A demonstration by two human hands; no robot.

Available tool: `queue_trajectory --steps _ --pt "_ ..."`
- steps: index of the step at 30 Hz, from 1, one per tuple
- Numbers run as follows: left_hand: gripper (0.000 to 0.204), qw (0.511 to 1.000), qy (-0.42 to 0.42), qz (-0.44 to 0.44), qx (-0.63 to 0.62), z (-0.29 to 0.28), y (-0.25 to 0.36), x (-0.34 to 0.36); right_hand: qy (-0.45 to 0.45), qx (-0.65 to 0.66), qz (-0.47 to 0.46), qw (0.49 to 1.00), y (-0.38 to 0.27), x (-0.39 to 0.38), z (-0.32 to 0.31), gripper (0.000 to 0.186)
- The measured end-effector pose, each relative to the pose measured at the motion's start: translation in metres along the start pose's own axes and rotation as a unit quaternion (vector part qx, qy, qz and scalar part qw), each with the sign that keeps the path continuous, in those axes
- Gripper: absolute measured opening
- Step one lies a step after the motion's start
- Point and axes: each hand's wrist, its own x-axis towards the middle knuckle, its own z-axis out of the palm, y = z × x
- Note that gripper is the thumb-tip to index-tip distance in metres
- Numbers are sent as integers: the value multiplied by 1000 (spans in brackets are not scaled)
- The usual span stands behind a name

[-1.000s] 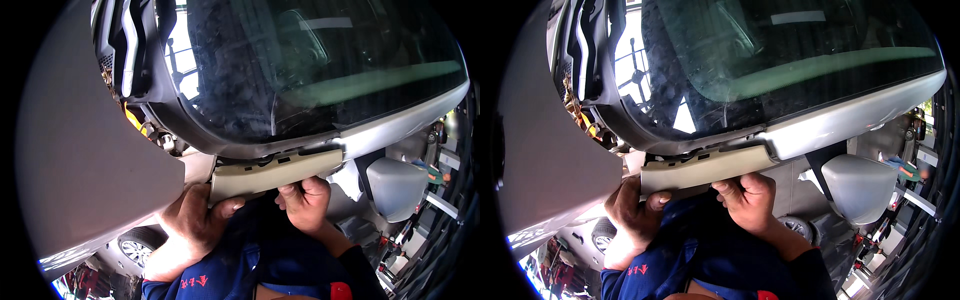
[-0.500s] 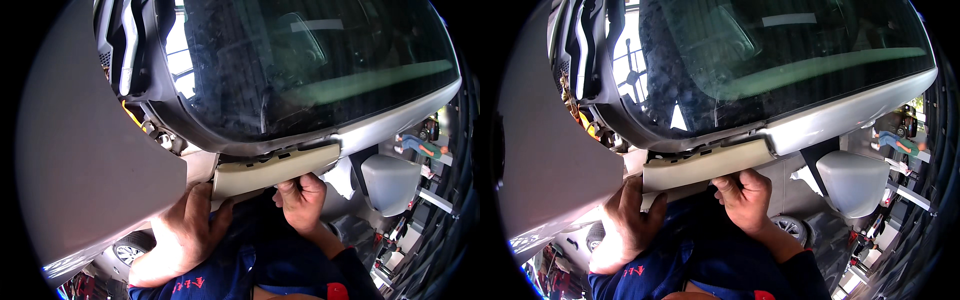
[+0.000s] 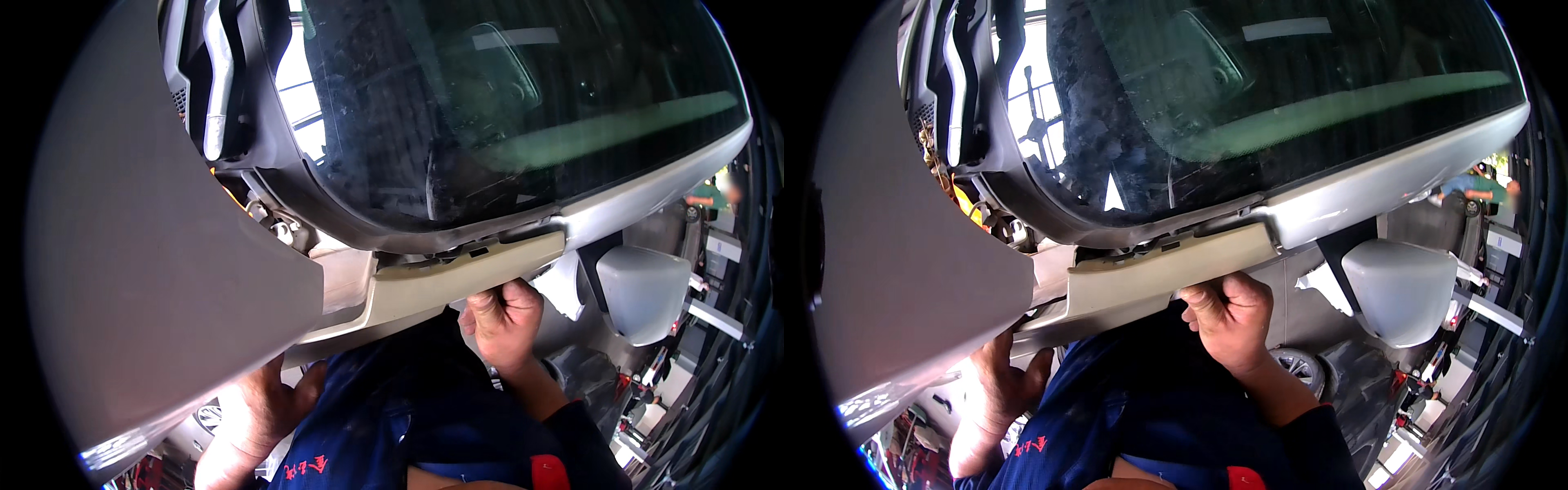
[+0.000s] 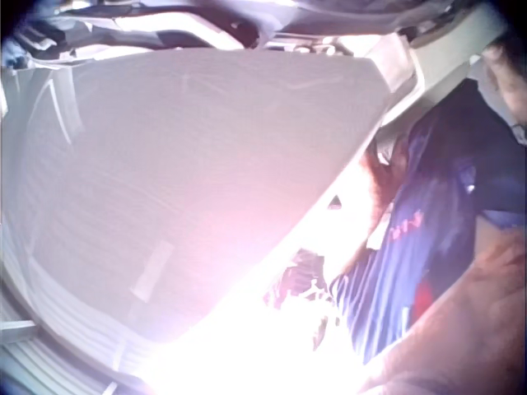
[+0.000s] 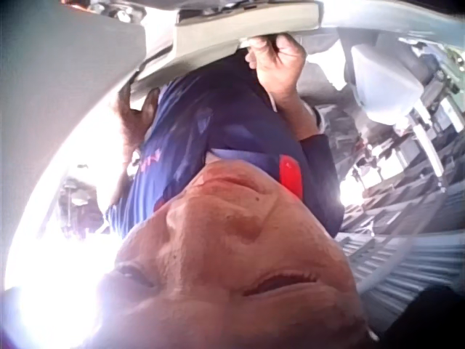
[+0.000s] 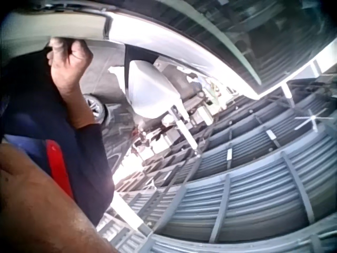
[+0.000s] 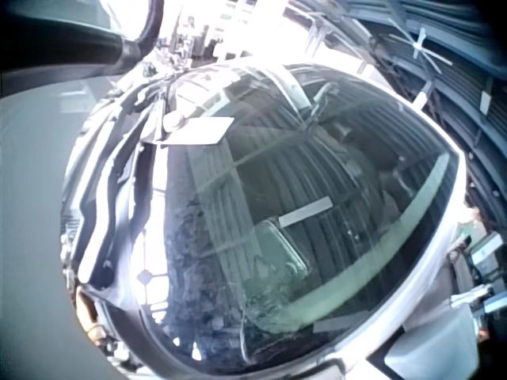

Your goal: The person drills several holes into a plastic car part using a power drill and then fits the part onto the front corner of a vehicle.

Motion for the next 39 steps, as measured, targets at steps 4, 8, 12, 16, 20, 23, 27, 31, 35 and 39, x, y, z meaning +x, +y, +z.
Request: queue_trajectory --steps 4,8,12,16,20,23,27,31,35,39 --pt "56 997 -76 29 -18 -9 -18 3 -4 -8 -2 1000 4 4 -2 21" --pt "55 988 -129 85 18 -11 -18 18 22 -9 -14 1000 5 2 3 23" --pt "28 995 -48 80 -28 10 -29 16 16 -27 -27 999 2 -2 3 25" --pt "27 996 -85 39 -6 6 -26 16 -25 -41 -94 994 -3 8 2 26" --pt "25 994 -49 29 -93 16 -32 15 24 -38 -28 999 -4 4 13 43" --pt "27 994 -64 54 -75 13 -36 12 29 -33 -17 999 -1 1 14 44" --pt "30 986 -64 20 -152 21 -41 6 38 -27 -21 999 -2 1 15 44" --pt "31 988 7 41 -151 33 -45 -1 52 -34 -29 998 -4 0 19 44" --pt "32 918 -91 -154 -354 17 -35 4 44 -13 -2 999 -7 -1 19 43" --pt "33 942 -120 -97 -297 12 -28 7 30 8 -19 999 -8 -2 19 38"
